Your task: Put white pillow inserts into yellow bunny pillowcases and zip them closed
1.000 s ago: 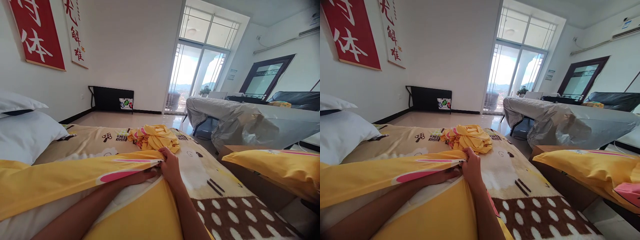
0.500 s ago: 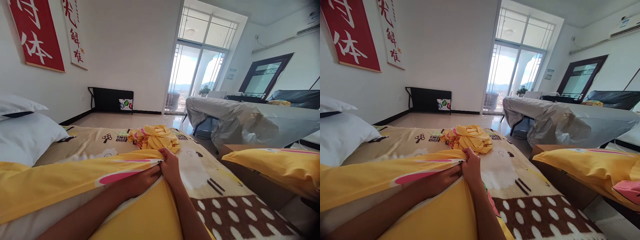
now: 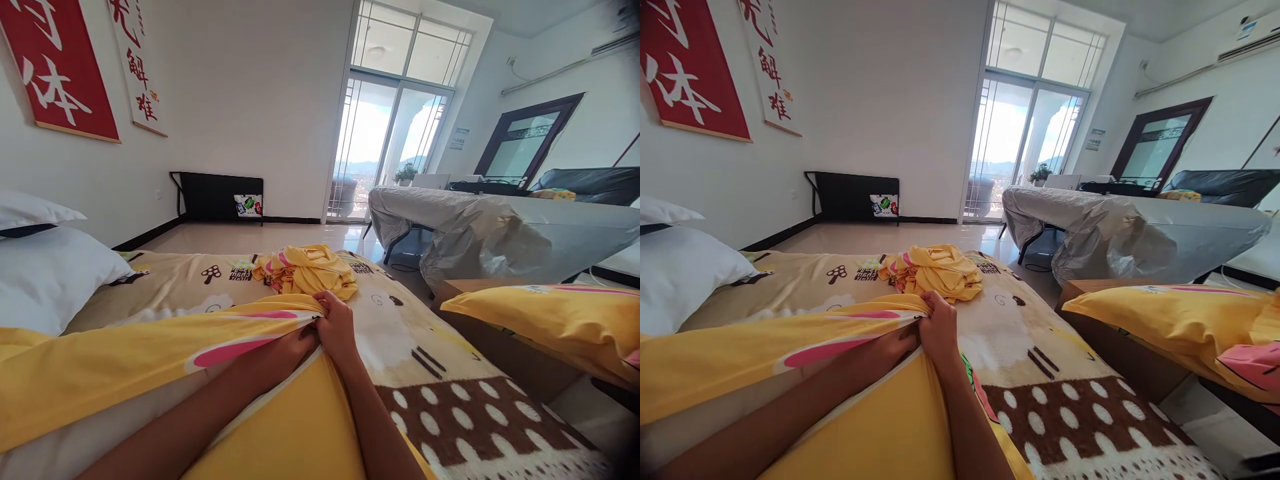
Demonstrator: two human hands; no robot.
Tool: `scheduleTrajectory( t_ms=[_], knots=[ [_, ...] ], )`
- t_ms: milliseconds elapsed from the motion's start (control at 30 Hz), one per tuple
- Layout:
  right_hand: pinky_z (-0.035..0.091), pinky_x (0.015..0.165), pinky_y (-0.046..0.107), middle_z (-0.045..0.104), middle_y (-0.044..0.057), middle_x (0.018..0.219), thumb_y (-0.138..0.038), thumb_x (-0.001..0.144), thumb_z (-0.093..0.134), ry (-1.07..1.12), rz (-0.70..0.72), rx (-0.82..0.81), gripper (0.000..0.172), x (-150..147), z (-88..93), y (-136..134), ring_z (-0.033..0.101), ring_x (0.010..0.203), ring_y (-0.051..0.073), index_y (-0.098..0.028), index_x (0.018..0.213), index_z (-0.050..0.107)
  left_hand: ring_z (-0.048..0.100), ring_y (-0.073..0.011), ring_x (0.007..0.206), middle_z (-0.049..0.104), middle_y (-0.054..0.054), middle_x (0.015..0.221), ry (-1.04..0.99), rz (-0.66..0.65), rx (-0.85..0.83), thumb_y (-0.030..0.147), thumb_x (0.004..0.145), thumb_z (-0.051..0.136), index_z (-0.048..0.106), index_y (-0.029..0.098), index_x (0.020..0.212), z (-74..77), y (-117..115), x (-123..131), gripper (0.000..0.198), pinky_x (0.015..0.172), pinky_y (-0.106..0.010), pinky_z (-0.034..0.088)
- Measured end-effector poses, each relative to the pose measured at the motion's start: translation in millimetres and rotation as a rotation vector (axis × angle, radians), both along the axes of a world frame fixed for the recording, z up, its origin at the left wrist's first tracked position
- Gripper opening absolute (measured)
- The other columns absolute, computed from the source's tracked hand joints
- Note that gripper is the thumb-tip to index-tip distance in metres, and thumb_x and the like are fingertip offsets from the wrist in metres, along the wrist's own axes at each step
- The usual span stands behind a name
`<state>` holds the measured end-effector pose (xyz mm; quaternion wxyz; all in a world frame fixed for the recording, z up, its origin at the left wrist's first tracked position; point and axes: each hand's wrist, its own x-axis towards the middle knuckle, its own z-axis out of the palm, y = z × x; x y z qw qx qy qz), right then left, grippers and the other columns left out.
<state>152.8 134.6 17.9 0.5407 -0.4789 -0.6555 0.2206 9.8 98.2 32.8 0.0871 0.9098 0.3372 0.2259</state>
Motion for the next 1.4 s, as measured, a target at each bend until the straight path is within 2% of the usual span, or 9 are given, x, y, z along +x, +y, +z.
scheduleTrajectory(
  t_ms=[167, 333, 567, 800, 967, 1067, 1233, 1333, 1400],
  knots=[
    [0.043, 0.062, 0.027, 0.072, 0.002, 0.078, -0.011, 0.05, 0.041, -0.105, -0.078, -0.008, 0.037, 1, -1.3, 0, 0.064, 0.071, 0.021, -0.022, 0.081, 0.057, 0.043, -0.0261, 0.131, 0.051, -0.011, 0.138, 0.037, -0.046, 0.069, 0.019, 0.092, 0.041, 0.06, 0.018, 0.116, -5.5, 5, -2, 0.03, 0.117, -0.046, 0.026],
    [0.042, 0.064, 0.026, 0.07, 0.002, 0.077, -0.011, 0.048, 0.039, -0.15, -0.087, 0.09, 0.038, 2, -0.6, -1, 0.061, 0.072, 0.02, -0.022, 0.08, 0.056, 0.046, -0.0216, 0.129, 0.058, -0.011, 0.128, 0.071, -0.137, 0.112, 0.021, 0.093, 0.043, 0.059, 0.015, 0.116, -12.3, 11, -2, 0.028, 0.115, -0.037, 0.033],
    [0.041, 0.058, 0.023, 0.068, -0.002, 0.07, -0.013, 0.049, 0.038, -0.029, -0.002, 0.069, 0.035, 1, 0.1, -2, 0.06, 0.064, 0.017, -0.021, 0.078, 0.055, 0.048, -0.0213, 0.127, 0.059, -0.013, 0.126, 0.259, -0.02, 0.493, 0.009, 0.093, 0.032, 0.052, 0.009, 0.125, -15.4, 3, -4, 0.038, 0.113, -0.034, 0.033],
    [0.041, 0.056, 0.023, 0.071, 0.0, 0.074, -0.014, 0.048, 0.04, 0.021, 0.034, 0.009, 0.035, 0, -3.8, 2, 0.06, 0.063, 0.017, -0.021, 0.078, 0.056, 0.048, -0.0196, 0.127, 0.055, -0.01, 0.134, 0.069, -0.036, 0.12, 0.017, 0.093, 0.043, 0.06, 0.015, 0.113, -16.9, 12, -3, 0.027, 0.11, -0.033, 0.039],
    [0.042, 0.054, 0.023, 0.071, 0.0, 0.073, -0.015, 0.045, 0.04, 0.038, 0.029, 0.007, 0.038, -1, -4.1, 3, 0.061, 0.063, 0.017, -0.021, 0.08, 0.055, 0.053, -0.0258, 0.118, 0.06, -0.014, 0.125, 0.102, -0.012, 0.249, 0.021, 0.095, 0.036, 0.062, 0.015, 0.104, -16.0, 11, -11, 0.029, 0.102, -0.041, 0.045],
    [0.042, 0.054, 0.023, 0.07, 0.0, 0.071, -0.015, 0.045, 0.041, 0.039, 0.025, 0.01, 0.038, -1, -2.7, 1, 0.061, 0.061, 0.017, -0.021, 0.08, 0.055, 0.057, -0.0222, 0.11, 0.066, -0.011, 0.11, 0.026, -0.094, 0.253, 0.021, 0.096, 0.031, 0.063, 0.017, 0.098, -16.3, 7, -16, 0.032, 0.1, -0.037, 0.045],
    [0.043, 0.055, 0.023, 0.071, 0.0, 0.074, -0.014, 0.047, 0.041, 0.039, 0.032, 0.019, 0.039, -1, -2.1, -2, 0.062, 0.064, 0.017, -0.021, 0.083, 0.056, 0.051, -0.0202, 0.118, 0.063, -0.01, 0.117, -0.093, -0.165, 0.221, 0.021, 0.097, 0.033, 0.061, 0.017, 0.108, -14.6, 0, -20, 0.03, 0.106, -0.034, 0.038],
    [0.043, 0.057, 0.024, 0.071, 0.0, 0.074, -0.014, 0.047, 0.042, 0.021, 0.013, 0.02, 0.04, -1, -1.8, -3, 0.063, 0.066, 0.018, -0.021, 0.083, 0.056, 0.051, -0.0206, 0.119, 0.061, -0.009, 0.124, -0.136, -0.133, 0.12, 0.022, 0.096, 0.034, 0.062, 0.017, 0.11, -12.8, -3, -20, 0.031, 0.106, -0.032, 0.037],
    [0.044, 0.059, 0.024, 0.07, 0.0, 0.074, -0.013, 0.047, 0.042, 0.017, 0.001, 0.03, 0.04, -1, -1.4, -4, 0.063, 0.067, 0.018, -0.021, 0.084, 0.056, 0.058, -0.0187, 0.107, 0.065, -0.005, 0.116, -0.188, -0.05, -0.08, 0.026, 0.096, 0.037, 0.064, 0.019, 0.106, -12.7, -3, -19, 0.03, 0.096, -0.028, 0.043]
  ],
)
